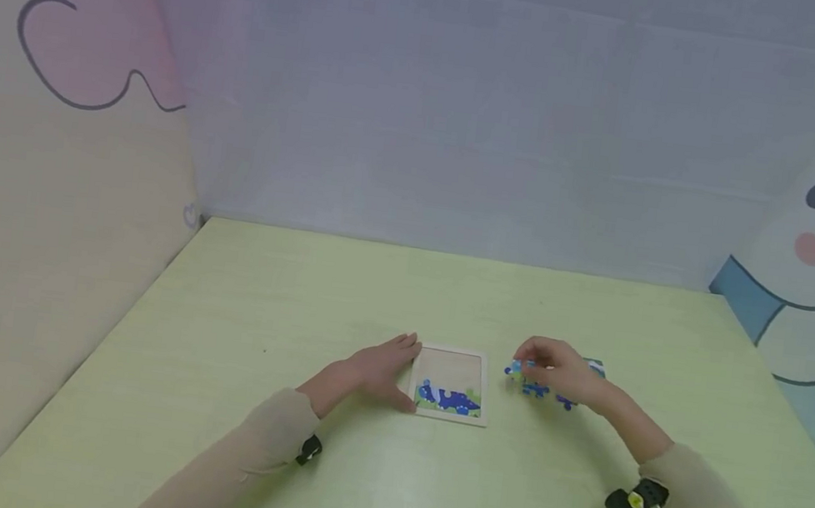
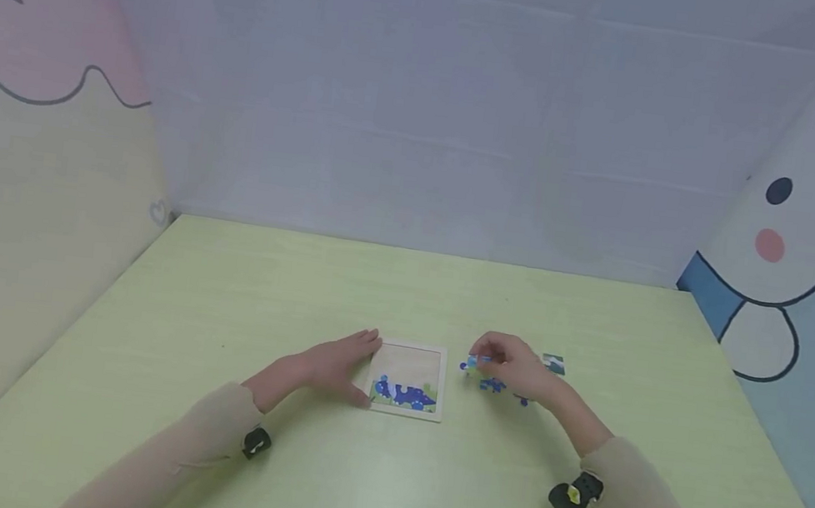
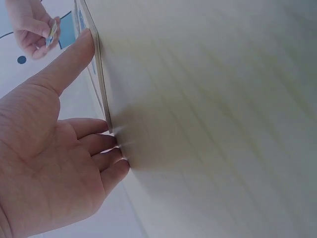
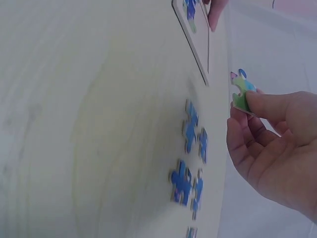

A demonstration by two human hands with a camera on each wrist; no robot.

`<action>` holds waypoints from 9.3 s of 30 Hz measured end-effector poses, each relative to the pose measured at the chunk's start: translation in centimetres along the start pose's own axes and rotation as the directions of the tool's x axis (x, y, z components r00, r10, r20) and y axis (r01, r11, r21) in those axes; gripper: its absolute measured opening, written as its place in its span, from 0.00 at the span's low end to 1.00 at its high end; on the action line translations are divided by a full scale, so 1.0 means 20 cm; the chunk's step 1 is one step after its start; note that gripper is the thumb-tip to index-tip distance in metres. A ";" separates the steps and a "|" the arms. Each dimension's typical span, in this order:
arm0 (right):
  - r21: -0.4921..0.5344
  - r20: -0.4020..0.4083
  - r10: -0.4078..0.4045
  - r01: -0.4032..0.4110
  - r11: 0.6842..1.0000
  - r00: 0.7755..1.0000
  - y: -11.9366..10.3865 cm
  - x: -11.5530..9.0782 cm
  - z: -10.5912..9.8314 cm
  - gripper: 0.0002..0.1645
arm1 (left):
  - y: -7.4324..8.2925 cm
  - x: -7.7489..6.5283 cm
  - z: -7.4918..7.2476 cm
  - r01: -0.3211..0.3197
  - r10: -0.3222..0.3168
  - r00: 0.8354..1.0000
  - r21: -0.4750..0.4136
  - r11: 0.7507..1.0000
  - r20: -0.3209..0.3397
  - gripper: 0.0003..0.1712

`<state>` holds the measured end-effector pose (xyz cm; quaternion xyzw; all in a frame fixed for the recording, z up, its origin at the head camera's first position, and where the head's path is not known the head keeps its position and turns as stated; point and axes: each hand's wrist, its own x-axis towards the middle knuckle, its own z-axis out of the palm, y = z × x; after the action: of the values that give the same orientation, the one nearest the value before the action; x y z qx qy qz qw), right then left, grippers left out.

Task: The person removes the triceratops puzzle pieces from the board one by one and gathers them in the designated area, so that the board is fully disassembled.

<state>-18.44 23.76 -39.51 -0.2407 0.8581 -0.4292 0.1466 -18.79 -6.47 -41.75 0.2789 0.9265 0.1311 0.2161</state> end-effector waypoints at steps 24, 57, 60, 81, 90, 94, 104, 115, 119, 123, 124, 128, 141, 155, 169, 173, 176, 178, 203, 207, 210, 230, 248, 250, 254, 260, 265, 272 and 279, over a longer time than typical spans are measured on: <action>-0.073 -0.077 0.235 -0.241 0.968 0.969 0.31 -0.32 -0.27 0.10 | -0.03 0.00 0.00 -0.007 0.006 1.000 -0.039 0.999 -0.021 0.55; -0.203 -0.122 0.231 -0.252 0.946 0.965 0.33 -0.31 -0.25 0.11 | -0.01 -0.03 -0.02 -0.008 0.007 1.000 -0.041 0.999 -0.024 0.55; -0.215 -0.118 0.216 -0.237 0.947 0.969 0.31 -0.30 -0.26 0.11 | -0.01 -0.02 -0.01 0.001 -0.002 1.000 -0.045 0.999 -0.022 0.55; -0.243 -0.015 -0.026 0.021 0.970 1.000 -0.02 0.10 0.06 0.08 | -0.02 0.00 -0.01 0.004 -0.004 1.000 -0.031 1.000 -0.023 0.56; -0.186 0.077 -0.005 0.020 0.982 0.997 -0.15 0.27 0.28 0.10 | -0.03 0.00 -0.01 0.006 -0.007 1.000 -0.031 0.999 -0.021 0.56; -0.164 0.104 -0.047 0.064 0.984 0.993 -0.18 0.31 0.36 0.11 | -0.02 -0.01 -0.02 -0.005 0.004 1.000 -0.033 0.999 -0.021 0.55; -0.185 0.100 -0.015 0.033 0.982 0.995 -0.20 0.32 0.46 0.15 | -0.02 -0.01 -0.02 -0.043 0.042 0.999 -0.046 0.998 -0.021 0.55; -0.158 0.078 0.039 -0.026 0.987 0.996 -0.21 0.31 0.49 0.15 | -0.03 -0.02 -0.02 -0.038 0.038 0.999 -0.054 0.998 -0.005 0.57; -0.154 0.069 0.056 -0.045 0.987 0.996 -0.22 0.31 0.50 0.16 | -0.04 -0.02 -0.02 -0.042 0.042 0.999 -0.058 0.997 -0.003 0.57; -0.164 0.059 0.056 -0.046 0.985 0.997 -0.23 0.31 0.50 0.15 | -0.03 -0.02 -0.02 -0.039 0.039 0.999 -0.058 0.998 -0.003 0.57; -0.173 0.055 0.057 -0.047 0.984 0.997 -0.23 0.31 0.50 0.14 | -0.03 -0.02 -0.02 -0.039 0.039 0.999 -0.058 0.998 -0.004 0.57; -0.228 0.028 0.055 -0.047 0.973 0.998 -0.25 0.31 0.51 0.12 | -0.04 -0.02 -0.02 -0.039 0.038 0.999 -0.048 0.998 -0.009 0.57; -0.268 -0.061 0.010 -0.025 0.963 0.998 -0.28 0.29 0.53 0.13 | -0.04 -0.02 -0.03 -0.039 0.039 0.999 -0.063 0.997 -0.001 0.57; 0.007 -0.050 0.064 -0.064 0.998 0.997 -0.26 0.27 0.49 0.04 | -0.02 -0.02 -0.04 -0.036 0.036 0.999 -0.039 0.999 0.000 0.58; -0.045 0.003 -0.013 0.013 0.999 1.000 -0.18 0.22 0.34 0.06 | -0.03 -0.01 -0.03 -0.024 0.024 1.000 -0.034 0.999 -0.006 0.58; -0.031 0.023 -0.006 0.007 0.999 1.000 -0.13 0.16 0.26 0.06 | -0.03 -0.01 -0.02 -0.026 0.026 1.000 -0.032 0.999 -0.001 0.58; -0.021 0.034 -0.012 0.013 1.000 0.999 -0.09 0.10 0.20 0.06 | -0.03 -0.01 -0.02 -0.028 0.028 1.000 -0.027 0.999 -0.003 0.58; -0.026 0.034 -0.012 0.013 1.000 0.999 -0.06 0.05 0.15 0.06 | -0.03 -0.01 -0.02 -0.026 0.026 1.000 -0.026 0.999 -0.003 0.58; -0.041 0.048 0.088 -0.087 0.995 0.995 0.10 -0.15 0.05 0.07 | -0.04 -0.03 -0.02 -0.022 0.021 1.000 -0.034 0.999 -0.012 0.58; -0.081 0.046 0.085 -0.081 0.993 0.995 0.09 -0.14 0.06 0.07 | -0.04 -0.03 -0.02 -0.025 0.025 1.000 -0.036 0.999 -0.011 0.58; -0.111 0.039 0.082 -0.077 0.991 0.996 0.08 -0.14 0.07 0.07 | -0.04 -0.03 -0.02 -0.025 0.025 1.000 -0.036 0.999 -0.011 0.58; -0.183 0.046 0.059 -0.050 0.982 0.997 0.06 -0.13 0.05 0.07 | -0.04 -0.03 -0.02 -0.020 0.020 1.000 -0.035 0.999 -0.013 0.57; -0.137 0.058 -0.019 0.027 0.990 0.998 -0.10 0.16 0.30 0.09 | -0.04 -0.03 -0.02 -0.022 0.021 1.000 -0.037 0.999 -0.013 0.57; -0.143 0.064 -0.005 0.014 0.990 0.998 -0.12 0.18 0.33 0.10 | -0.04 -0.03 -0.02 -0.023 0.022 1.000 -0.043 0.999 -0.011 0.57; -0.172 0.071 -0.002 0.015 0.985 0.997 -0.14 0.21 0.37 0.12 | -0.04 -0.03 -0.02 -0.022 0.021 1.000 -0.044 0.999 -0.014 0.57; -0.186 0.071 0.041 -0.027 0.982 0.997 -0.17 0.22 0.41 0.14 | -0.04 -0.03 -0.02 -0.021 0.021 1.000 -0.044 0.999 -0.011 0.57; -0.202 0.058 0.054 -0.041 0.979 0.997 -0.18 0.22 0.42 0.13 | -0.04 -0.03 -0.02 -0.020 0.020 1.000 -0.045 0.999 -0.011 0.58; -0.211 0.067 0.050 -0.035 0.977 0.997 -0.18 0.23 0.42 0.13 | -0.05 -0.02 -0.01 -0.023 0.023 1.000 -0.036 0.999 -0.012 0.58; -0.233 0.070 0.020 -0.003 0.973 0.997 -0.17 0.22 0.42 0.12 | -0.05 -0.02 -0.01 -0.020 0.019 1.000 -0.047 0.999 -0.011 0.58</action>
<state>-17.29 13.93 -41.89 -0.2664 0.8980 -0.3161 0.1507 -18.96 -7.54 -41.84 0.2820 0.9215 0.1563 0.2165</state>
